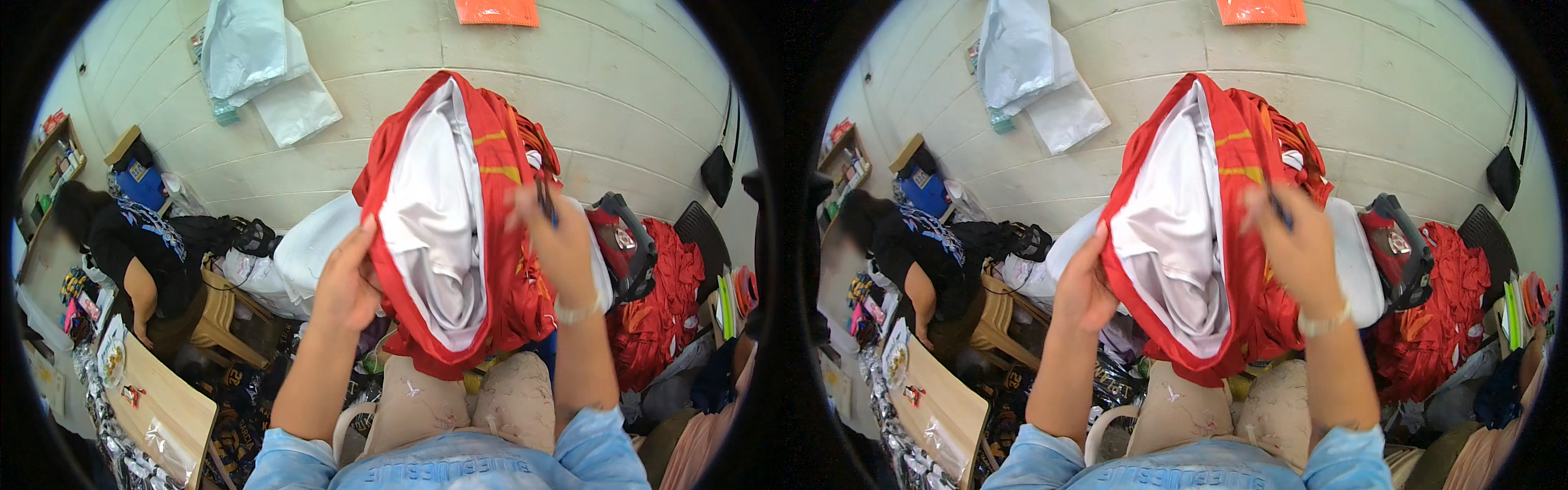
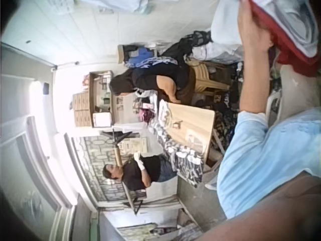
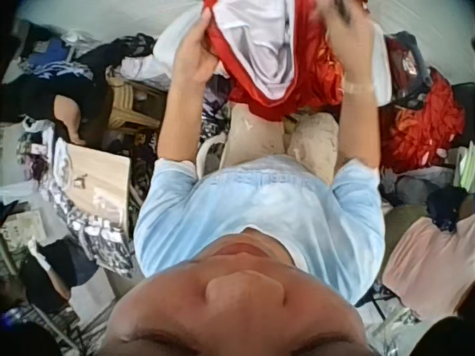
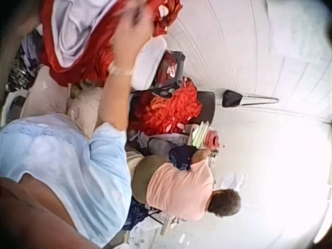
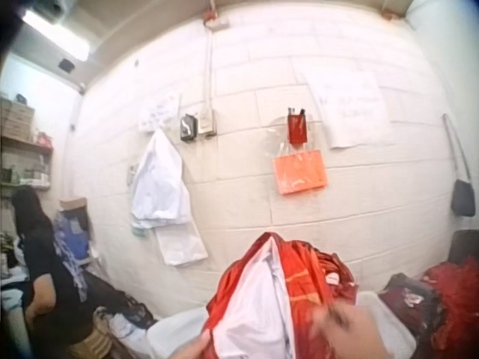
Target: The person uses scissors to trim the white inner lining along the edge of a red fabric garment. They repeatedly adjust the fabric and make small cuts while seated in a cluttered workspace.
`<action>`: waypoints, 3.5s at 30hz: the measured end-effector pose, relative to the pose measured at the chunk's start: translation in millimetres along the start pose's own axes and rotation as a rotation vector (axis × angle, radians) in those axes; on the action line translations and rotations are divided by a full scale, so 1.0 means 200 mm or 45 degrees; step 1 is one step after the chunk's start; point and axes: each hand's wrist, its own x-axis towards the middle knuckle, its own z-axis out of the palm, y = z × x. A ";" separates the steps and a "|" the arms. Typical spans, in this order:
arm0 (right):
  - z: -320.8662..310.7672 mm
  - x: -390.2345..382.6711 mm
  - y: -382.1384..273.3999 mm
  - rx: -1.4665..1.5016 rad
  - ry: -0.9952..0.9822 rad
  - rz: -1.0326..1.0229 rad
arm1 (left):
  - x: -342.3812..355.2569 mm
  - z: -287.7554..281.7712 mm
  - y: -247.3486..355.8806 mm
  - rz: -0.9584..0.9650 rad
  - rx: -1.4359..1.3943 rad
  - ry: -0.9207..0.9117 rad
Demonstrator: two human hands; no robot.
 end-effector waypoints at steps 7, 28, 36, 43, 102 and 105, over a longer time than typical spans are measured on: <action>0.16 -0.43 0.06 0.303 -0.193 -0.042 | -0.14 0.15 -0.13 0.045 0.067 -0.152; 0.08 -0.49 0.00 0.571 -0.238 0.283 | -0.24 0.19 -0.20 0.137 0.346 -0.286; 0.05 -0.50 0.04 0.169 -0.234 -0.008 | -0.24 0.20 -0.21 0.163 0.309 -0.298; 0.05 -0.48 0.01 0.036 -0.088 -0.209 | -0.24 0.19 -0.21 0.156 0.320 -0.266; -0.04 -0.46 0.09 0.261 -0.318 -0.530 | -0.23 0.16 -0.24 -0.035 0.542 -0.374; -0.07 -0.50 0.06 0.517 -0.420 -0.171 | -0.22 0.15 -0.24 -0.015 0.494 -0.368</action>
